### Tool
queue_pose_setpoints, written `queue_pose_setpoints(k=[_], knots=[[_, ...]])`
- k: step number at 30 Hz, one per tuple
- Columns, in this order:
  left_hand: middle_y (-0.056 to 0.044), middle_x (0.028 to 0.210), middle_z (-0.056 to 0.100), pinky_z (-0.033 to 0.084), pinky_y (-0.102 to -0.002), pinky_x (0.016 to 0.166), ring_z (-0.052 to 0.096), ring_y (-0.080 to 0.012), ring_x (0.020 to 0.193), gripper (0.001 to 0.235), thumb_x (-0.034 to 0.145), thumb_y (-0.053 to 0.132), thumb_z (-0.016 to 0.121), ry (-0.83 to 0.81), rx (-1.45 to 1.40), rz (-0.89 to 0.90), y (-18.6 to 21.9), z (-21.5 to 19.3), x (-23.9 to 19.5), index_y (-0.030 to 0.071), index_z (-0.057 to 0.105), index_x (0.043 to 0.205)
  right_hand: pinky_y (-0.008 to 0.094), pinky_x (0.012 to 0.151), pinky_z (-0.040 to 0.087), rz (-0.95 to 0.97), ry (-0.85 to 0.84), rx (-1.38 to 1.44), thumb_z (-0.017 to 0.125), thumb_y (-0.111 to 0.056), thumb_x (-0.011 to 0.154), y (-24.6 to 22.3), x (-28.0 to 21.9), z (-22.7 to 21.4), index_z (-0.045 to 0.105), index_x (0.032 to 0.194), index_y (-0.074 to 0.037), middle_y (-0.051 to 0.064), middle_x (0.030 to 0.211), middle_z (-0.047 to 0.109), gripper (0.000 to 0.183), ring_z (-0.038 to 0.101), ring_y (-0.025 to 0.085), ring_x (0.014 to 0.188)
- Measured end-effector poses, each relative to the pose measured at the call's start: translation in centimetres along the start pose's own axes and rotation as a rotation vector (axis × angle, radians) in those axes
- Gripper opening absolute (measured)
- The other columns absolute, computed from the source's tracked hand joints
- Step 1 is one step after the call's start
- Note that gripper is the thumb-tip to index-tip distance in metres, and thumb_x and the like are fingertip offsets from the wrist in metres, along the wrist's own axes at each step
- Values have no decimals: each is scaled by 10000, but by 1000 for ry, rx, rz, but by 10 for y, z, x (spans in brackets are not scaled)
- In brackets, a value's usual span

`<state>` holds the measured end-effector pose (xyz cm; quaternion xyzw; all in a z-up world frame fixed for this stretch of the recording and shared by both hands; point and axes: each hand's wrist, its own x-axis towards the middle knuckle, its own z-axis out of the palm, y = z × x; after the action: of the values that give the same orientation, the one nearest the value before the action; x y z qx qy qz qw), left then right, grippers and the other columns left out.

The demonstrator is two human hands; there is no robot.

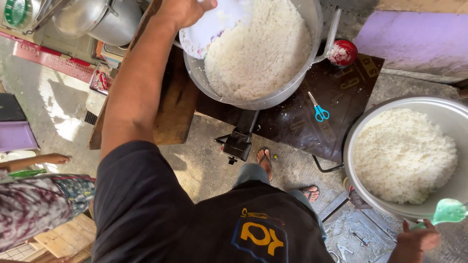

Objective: Transferring cooked rice from one large pot to another using a plate and a rice paddle.

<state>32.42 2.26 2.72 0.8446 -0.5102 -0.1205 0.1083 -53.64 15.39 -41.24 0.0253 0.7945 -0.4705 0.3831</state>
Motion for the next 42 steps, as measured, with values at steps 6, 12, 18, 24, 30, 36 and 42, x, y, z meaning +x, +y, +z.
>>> queue_pose_setpoints(k=[6,12,18,24,30,36,42], knots=[[-102,1465,561,422,-456,1059,525,-330,1327,711,988,631,681,-85,-66,-203,19,-9,-26,118,515,1451,328,834,818,-34,-22,-5,671,-188,887,-2,1,-2,703,1112,-213,132,1387,527,229,585,332,1238],[-34,1133,753,519,-400,768,710,-217,977,458,981,594,707,-120,-110,-117,5,-3,-19,177,783,1158,239,797,810,12,-22,9,592,-263,966,-7,-15,-2,754,1077,-225,104,1407,569,201,625,292,1223],[-29,1022,778,540,-364,789,735,-182,903,495,953,624,706,-194,-202,-289,24,-3,-43,143,766,1048,236,742,763,-37,-52,-12,562,-188,953,-7,-21,-4,675,1093,-217,88,1360,579,183,651,249,1142],[-40,1091,782,616,-307,809,755,-170,938,557,876,615,736,-232,-367,-407,17,17,-44,138,737,1163,259,777,762,-22,-44,-16,589,-215,951,-6,-18,-4,673,1082,-216,115,1398,560,156,611,296,1196],[-64,1367,670,544,-312,998,648,-210,1235,825,841,634,742,-268,-378,-510,16,34,-39,68,550,1410,270,779,729,-50,-71,-13,610,-193,907,-5,-17,-5,642,1084,-218,97,1404,564,181,601,284,1198],[-147,1498,546,552,-388,937,611,-317,1267,970,877,718,682,-313,-177,-562,17,48,-37,35,437,1521,225,768,782,-34,-50,-37,555,-203,988,-6,-22,-4,703,1090,-213,154,1474,453,180,553,330,1239],[-189,1658,284,437,-484,1171,386,-425,1473,981,938,611,693,-372,-274,-701,33,55,-41,4,276,1587,240,764,774,-44,-39,-27,619,-213,955,-2,-15,-2,713,1058,-217,158,1466,484,140,565,341,1225]])
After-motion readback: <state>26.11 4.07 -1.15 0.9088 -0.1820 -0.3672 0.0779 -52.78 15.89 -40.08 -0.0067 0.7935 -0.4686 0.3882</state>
